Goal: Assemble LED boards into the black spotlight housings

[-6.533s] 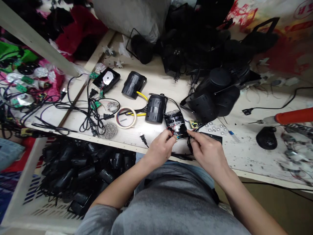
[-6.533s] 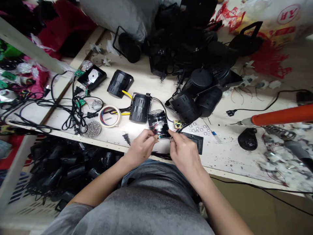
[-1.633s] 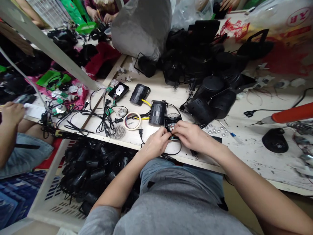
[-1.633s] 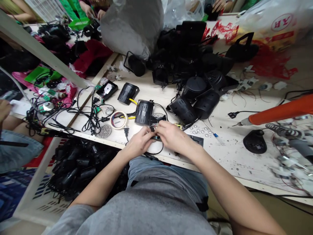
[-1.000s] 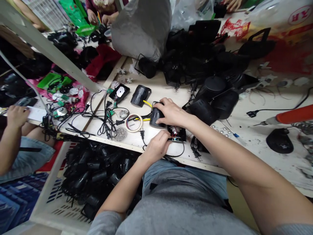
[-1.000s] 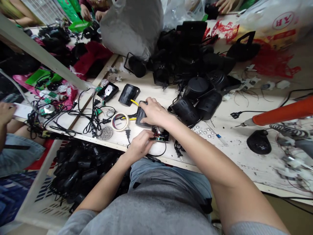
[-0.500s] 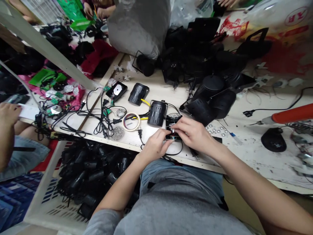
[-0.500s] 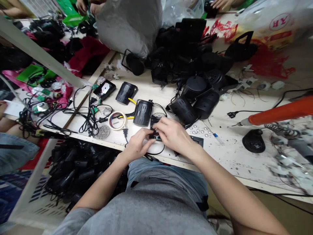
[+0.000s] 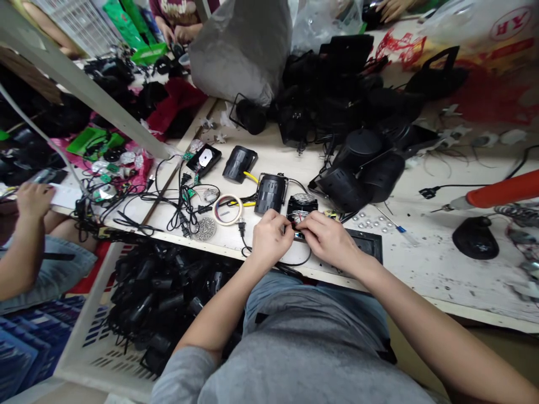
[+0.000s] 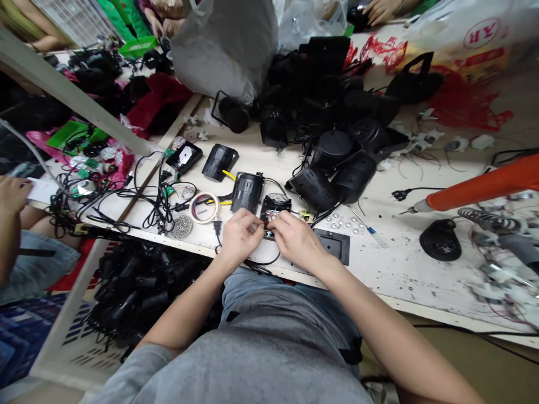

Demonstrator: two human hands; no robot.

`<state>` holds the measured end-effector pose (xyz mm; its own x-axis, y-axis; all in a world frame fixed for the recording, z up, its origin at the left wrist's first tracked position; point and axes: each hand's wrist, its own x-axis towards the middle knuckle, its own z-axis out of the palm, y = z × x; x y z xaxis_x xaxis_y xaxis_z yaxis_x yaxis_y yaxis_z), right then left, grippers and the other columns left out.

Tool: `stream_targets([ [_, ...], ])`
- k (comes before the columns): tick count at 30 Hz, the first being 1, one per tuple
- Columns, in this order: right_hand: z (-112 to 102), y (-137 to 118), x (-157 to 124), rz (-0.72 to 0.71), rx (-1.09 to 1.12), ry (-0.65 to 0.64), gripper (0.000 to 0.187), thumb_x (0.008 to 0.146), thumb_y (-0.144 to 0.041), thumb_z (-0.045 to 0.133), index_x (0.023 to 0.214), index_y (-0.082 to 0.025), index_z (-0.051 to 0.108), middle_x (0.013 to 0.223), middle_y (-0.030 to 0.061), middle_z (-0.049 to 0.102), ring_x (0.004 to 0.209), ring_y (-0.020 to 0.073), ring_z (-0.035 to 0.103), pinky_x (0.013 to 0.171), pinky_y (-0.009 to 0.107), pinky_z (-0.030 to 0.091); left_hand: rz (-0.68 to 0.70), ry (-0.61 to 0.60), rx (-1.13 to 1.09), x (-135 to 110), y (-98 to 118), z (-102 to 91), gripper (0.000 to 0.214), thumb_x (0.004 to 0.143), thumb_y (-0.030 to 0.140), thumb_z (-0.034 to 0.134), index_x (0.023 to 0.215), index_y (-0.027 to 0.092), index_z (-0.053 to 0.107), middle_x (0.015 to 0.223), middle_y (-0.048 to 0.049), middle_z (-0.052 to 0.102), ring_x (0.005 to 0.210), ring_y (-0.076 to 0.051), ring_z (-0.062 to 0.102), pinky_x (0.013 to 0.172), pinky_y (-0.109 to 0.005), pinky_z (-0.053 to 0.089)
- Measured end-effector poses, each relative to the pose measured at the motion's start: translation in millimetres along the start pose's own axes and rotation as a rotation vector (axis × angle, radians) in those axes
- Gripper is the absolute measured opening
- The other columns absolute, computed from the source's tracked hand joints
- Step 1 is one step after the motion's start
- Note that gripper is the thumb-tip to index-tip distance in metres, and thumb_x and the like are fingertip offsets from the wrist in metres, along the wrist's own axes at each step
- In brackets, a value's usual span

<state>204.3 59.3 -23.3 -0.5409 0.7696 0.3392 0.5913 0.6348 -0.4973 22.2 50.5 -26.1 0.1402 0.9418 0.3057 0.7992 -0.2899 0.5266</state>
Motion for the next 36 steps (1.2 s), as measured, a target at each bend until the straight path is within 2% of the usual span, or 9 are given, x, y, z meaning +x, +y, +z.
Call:
stream_targets([
  [3, -0.2, -0.5, 0.2, -0.028, -0.051, -0.025, 0.022, 0.092, -0.008, 0.045, 0.092, -0.016, 0.066, 0.088, 0.0076, 0.059, 0.079, 0.0188, 0.059, 0.07, 0.03, 0.052, -0.058, -0.083, 0.147, 3.4, 7.1, 3.6, 0.011, 0.083, 0.017, 0.061, 0.075, 0.018, 0.069, 0.086, -0.0045, 0.061, 0.069, -0.016, 0.061, 0.06, -0.027, 0.049],
  [6, -1.6, -0.4, 0.0, -0.032, -0.067, -0.04, 0.022, 0.092, -0.008, 0.045, 0.089, -0.016, 0.065, 0.087, 0.0075, 0.057, 0.076, 0.0182, 0.057, 0.068, 0.03, 0.05, -0.014, -0.119, 0.193, 1.5, 8.9, 4.7, 0.013, 0.085, 0.019, 0.057, 0.077, 0.018, 0.067, 0.09, -0.007, 0.06, 0.068, -0.018, 0.061, 0.057, -0.029, 0.047],
  [11, -4.1, 0.9, -3.0, -0.037, -0.064, -0.08, 0.024, 0.093, -0.009, 0.044, 0.099, -0.015, 0.066, 0.093, 0.0079, 0.055, 0.077, 0.0168, 0.055, 0.07, 0.028, 0.049, 0.127, 0.018, -0.08, -9.3, -1.3, 0.9, 0.012, 0.094, 0.021, 0.053, 0.104, 0.017, 0.057, 0.092, -0.0045, 0.061, 0.073, -0.016, 0.063, 0.068, -0.028, 0.052],
  [15, -4.6, -0.6, -2.6, -0.043, -0.107, -0.111, 0.023, 0.094, -0.011, 0.044, 0.097, -0.015, 0.066, 0.088, 0.0063, 0.05, 0.073, 0.0165, 0.05, 0.066, 0.028, 0.045, 0.169, 0.067, -0.193, -14.1, -3.7, -1.7, 0.008, 0.093, 0.018, 0.054, 0.101, 0.019, 0.051, 0.092, -0.0027, 0.058, 0.072, -0.012, 0.06, 0.068, -0.025, 0.052],
  [19, -4.6, -2.6, -0.4, -0.038, -0.113, -0.111, 0.021, 0.093, -0.01, 0.046, 0.094, -0.014, 0.066, 0.088, 0.0063, 0.05, 0.073, 0.017, 0.049, 0.066, 0.029, 0.045, 0.225, 0.091, -0.191, -15.2, -1.5, -1.6, 0.01, 0.093, 0.017, 0.053, 0.103, 0.018, 0.055, 0.099, -0.006, 0.058, 0.083, -0.014, 0.062, 0.075, -0.026, 0.056],
  [23, -6.5, -2.8, 0.5, -0.054, -0.099, -0.114, 0.025, 0.093, -0.009, 0.045, 0.098, -0.013, 0.068, 0.089, 0.0072, 0.052, 0.074, 0.0169, 0.053, 0.066, 0.029, 0.049, 0.245, 0.022, -0.066, -17.4, -2.3, 0.7, 0.02, 0.097, 0.018, 0.046, 0.11, 0.016, 0.062, 0.108, -0.0091, 0.057, 0.081, -0.014, 0.063, 0.076, -0.028, 0.057],
  [27, -17.7, -4.8, 2.6, -0.094, 0.031, -0.092, 0.029, 0.092, -0.008, 0.046, 0.104, -0.016, 0.071, 0.095, 0.0082, 0.054, 0.083, 0.0179, 0.059, 0.073, 0.031, 0.055, 0.191, -0.096, -0.025, -18.9, -1.9, 0.7, 0.026, 0.096, 0.024, 0.047, 0.112, 0.013, 0.064, 0.115, -0.013, 0.053, 0.081, -0.017, 0.063, 0.077, -0.035, 0.059],
  [32, -42.3, -6.0, 23.5, -0.035, 0.066, 0.04, 0.025, 0.095, -0.016, 0.049, 0.107, -0.019, 0.071, 0.095, 0.0079, 0.056, 0.085, 0.0202, 0.06, 0.074, 0.036, 0.055, 0.162, -0.098, -0.103, -18.7, 0.1, -0.9, 0.025, 0.096, 0.03, 0.054, 0.111, 0.013, 0.065, 0.121, -0.0143, 0.051, 0.087, -0.019, 0.063, 0.083, -0.038, 0.059],
  [36, -38.0, -0.3, 65.0, 0.068, 0.03, 0.069, 0.025, 0.096, -0.027, 0.053, 0.114, -0.019, 0.069, 0.106, 0.012, 0.057, 0.099, 0.0264, 0.06, 0.089, 0.045, 0.054, 0.158, -0.075, -0.151, -18.0, -0.4, -0.1, 0.024, 0.095, 0.031, 0.058, 0.109, 0.014, 0.065, 0.118, -0.0134, 0.052, 0.092, -0.02, 0.064, 0.084, -0.038, 0.059],
])
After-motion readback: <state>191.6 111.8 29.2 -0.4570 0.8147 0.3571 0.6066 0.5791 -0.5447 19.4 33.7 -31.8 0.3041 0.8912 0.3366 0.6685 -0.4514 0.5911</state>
